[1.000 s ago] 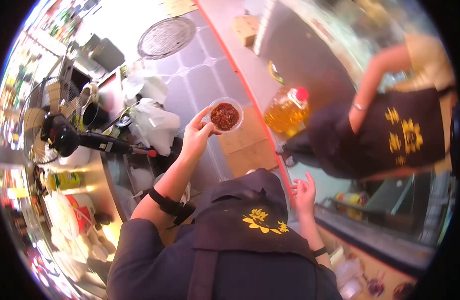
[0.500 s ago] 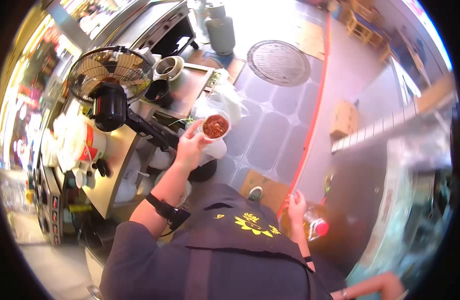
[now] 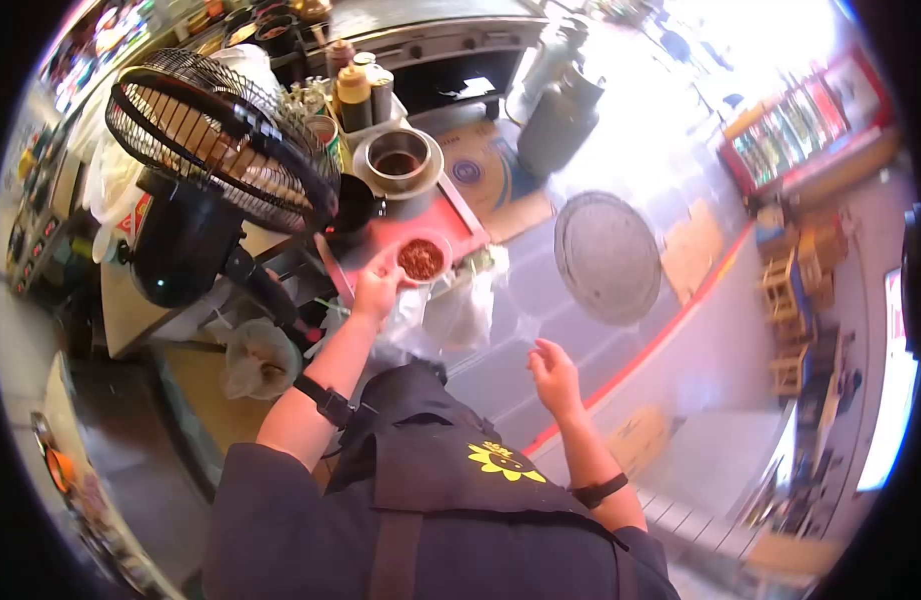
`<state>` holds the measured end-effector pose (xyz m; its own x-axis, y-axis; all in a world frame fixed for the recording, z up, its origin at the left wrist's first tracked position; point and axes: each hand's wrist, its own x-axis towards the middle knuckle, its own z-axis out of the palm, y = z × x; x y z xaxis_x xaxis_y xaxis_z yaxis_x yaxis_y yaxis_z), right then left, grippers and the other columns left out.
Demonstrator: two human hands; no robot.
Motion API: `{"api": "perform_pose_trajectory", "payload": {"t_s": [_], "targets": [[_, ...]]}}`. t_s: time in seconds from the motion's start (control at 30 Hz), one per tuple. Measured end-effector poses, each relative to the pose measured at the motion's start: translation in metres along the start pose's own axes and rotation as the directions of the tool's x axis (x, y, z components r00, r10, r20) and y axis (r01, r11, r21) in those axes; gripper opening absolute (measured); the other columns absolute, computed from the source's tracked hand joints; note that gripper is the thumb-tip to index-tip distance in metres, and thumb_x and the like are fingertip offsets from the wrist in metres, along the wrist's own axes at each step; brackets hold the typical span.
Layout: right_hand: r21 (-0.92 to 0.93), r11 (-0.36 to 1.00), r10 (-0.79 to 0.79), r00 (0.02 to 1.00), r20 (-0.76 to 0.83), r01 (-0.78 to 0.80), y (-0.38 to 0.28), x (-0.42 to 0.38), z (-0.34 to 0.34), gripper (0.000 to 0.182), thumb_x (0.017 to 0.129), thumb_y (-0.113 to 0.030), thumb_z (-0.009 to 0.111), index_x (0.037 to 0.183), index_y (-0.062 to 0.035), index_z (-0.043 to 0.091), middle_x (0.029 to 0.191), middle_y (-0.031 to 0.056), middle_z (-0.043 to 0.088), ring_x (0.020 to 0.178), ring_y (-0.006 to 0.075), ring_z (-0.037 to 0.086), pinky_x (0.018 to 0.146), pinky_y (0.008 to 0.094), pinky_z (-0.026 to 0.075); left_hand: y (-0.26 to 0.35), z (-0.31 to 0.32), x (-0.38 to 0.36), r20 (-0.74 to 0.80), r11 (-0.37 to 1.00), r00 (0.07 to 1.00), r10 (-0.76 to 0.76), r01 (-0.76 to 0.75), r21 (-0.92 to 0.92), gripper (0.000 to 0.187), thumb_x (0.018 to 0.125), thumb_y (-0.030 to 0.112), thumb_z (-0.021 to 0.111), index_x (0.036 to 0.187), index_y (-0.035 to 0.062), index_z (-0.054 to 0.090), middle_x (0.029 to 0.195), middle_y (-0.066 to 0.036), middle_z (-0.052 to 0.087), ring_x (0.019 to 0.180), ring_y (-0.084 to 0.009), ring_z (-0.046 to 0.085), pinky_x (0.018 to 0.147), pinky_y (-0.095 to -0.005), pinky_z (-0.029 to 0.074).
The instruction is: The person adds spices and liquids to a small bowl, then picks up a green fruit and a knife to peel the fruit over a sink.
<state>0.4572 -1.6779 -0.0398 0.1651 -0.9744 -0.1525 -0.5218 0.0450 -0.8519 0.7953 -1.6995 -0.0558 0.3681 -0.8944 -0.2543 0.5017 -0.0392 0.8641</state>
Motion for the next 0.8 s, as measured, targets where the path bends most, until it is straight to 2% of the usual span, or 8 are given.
{"api": "perform_pose_trajectory", "payload": {"t_s": [0.2,0.27,0.37,0.47,0.6,0.67,0.73,0.8], "targets": [[-0.098,0.975,-0.163,0.938,0.306,0.201,-0.079,0.165,-0.001,0.031,0.086,-0.011,0.063,0.115,0.0000,0.058,0.096,0.0114,0.068,0.082,0.0173,0.066,0.072,0.0295,0.052,-0.052,0.006,0.071,-0.245,0.997,0.969,-0.036,0.052,0.058,0.049,0.086,-0.005,0.047,0.133,0.0070,0.049,0.099,-0.009,0.064,0.072,-0.0158,0.065,0.068,-0.0266,0.053],[-0.072,0.946,-0.265,0.879,0.397,0.317,-0.111,0.225,0.010,0.030,0.085,-0.009,0.063,0.113,0.0009,0.059,0.098,0.0116,0.068,0.087,0.0165,0.066,0.076,0.0289,0.051,-0.067,0.003,0.082,-0.339,0.986,0.941,-0.023,0.078,0.149,0.049,0.086,-0.001,0.049,0.135,0.0066,0.047,0.082,-0.007,0.067,0.068,-0.0150,0.066,0.067,-0.0257,0.050],[0.041,0.900,-0.388,0.755,0.529,0.434,-0.142,0.328,0.048,0.032,0.083,-0.011,0.065,0.113,-0.0005,0.059,0.095,0.0130,0.068,0.082,0.0214,0.066,0.075,0.0317,0.052,-0.064,0.000,0.090,-0.404,0.972,0.915,-0.006,0.099,0.211,0.051,0.087,0.003,0.053,0.137,0.0060,0.044,0.079,-0.008,0.067,0.069,-0.0148,0.066,0.067,-0.0256,0.050],[0.089,0.805,-0.514,0.615,0.597,0.587,-0.171,0.428,0.111,0.036,0.081,-0.013,0.067,0.114,0.0000,0.058,0.094,0.0141,0.067,0.086,0.0242,0.066,0.077,0.0331,0.051,-0.053,0.006,0.089,-0.472,0.896,0.873,-0.120,0.301,0.328,0.061,0.087,0.014,0.061,0.141,0.0054,0.035,0.078,-0.009,0.068,0.071,-0.0141,0.066,0.071,-0.0276,0.050],[0.292,0.789,-0.584,0.513,0.629,0.541,-0.231,0.506,0.188,0.043,0.079,-0.014,0.069,0.116,0.0021,0.055,0.101,0.0181,0.065,0.091,0.0283,0.064,0.080,0.0351,0.050,-0.050,0.030,0.072,-0.724,0.915,0.681,-0.114,0.356,0.191,0.060,0.088,0.020,0.063,0.138,-0.0011,0.035,0.080,-0.009,0.067,0.074,-0.0139,0.066,0.072,-0.0262,0.049],[0.369,0.782,-0.609,0.493,0.621,0.502,-0.250,0.517,0.206,0.046,0.078,-0.014,0.070,0.117,0.0024,0.054,0.104,0.0192,0.063,0.093,0.0296,0.063,0.081,0.0360,0.050,-0.046,0.057,0.059,-0.853,0.990,0.520,-0.032,0.132,0.043,0.055,0.089,0.018,0.061,0.135,-0.0019,0.038,0.083,-0.008,0.065,0.077,-0.0139,0.064,0.072,-0.0264,0.049],[0.382,0.691,-0.709,0.473,0.523,0.613,-0.266,0.525,0.231,0.051,0.076,-0.014,0.072,0.120,0.0011,0.052,0.109,0.0200,0.060,0.100,0.0309,0.060,0.085,0.0374,0.048,-0.047,0.087,0.043,-0.920,0.992,0.389,0.038,0.093,0.081,0.050,0.089,0.016,0.060,0.134,0.0005,0.042,0.086,-0.008,0.065,0.078,-0.0142,0.063,0.072,-0.0273,0.049],[0.422,0.504,-0.840,0.316,0.441,0.753,-0.278,0.528,0.255,0.061,0.072,-0.018,0.077,0.123,0.0004,0.049,0.116,0.0208,0.055,0.110,0.0356,0.053,0.094,0.0414,0.042,-0.054,0.122,0.020,-0.942,0.934,0.301,0.147,0.272,0.233,0.047,0.089,0.013,0.059,0.132,0.0021,0.044,0.085,-0.008,0.065,0.078,-0.0140,0.063,0.073,-0.0273,0.049]]}}
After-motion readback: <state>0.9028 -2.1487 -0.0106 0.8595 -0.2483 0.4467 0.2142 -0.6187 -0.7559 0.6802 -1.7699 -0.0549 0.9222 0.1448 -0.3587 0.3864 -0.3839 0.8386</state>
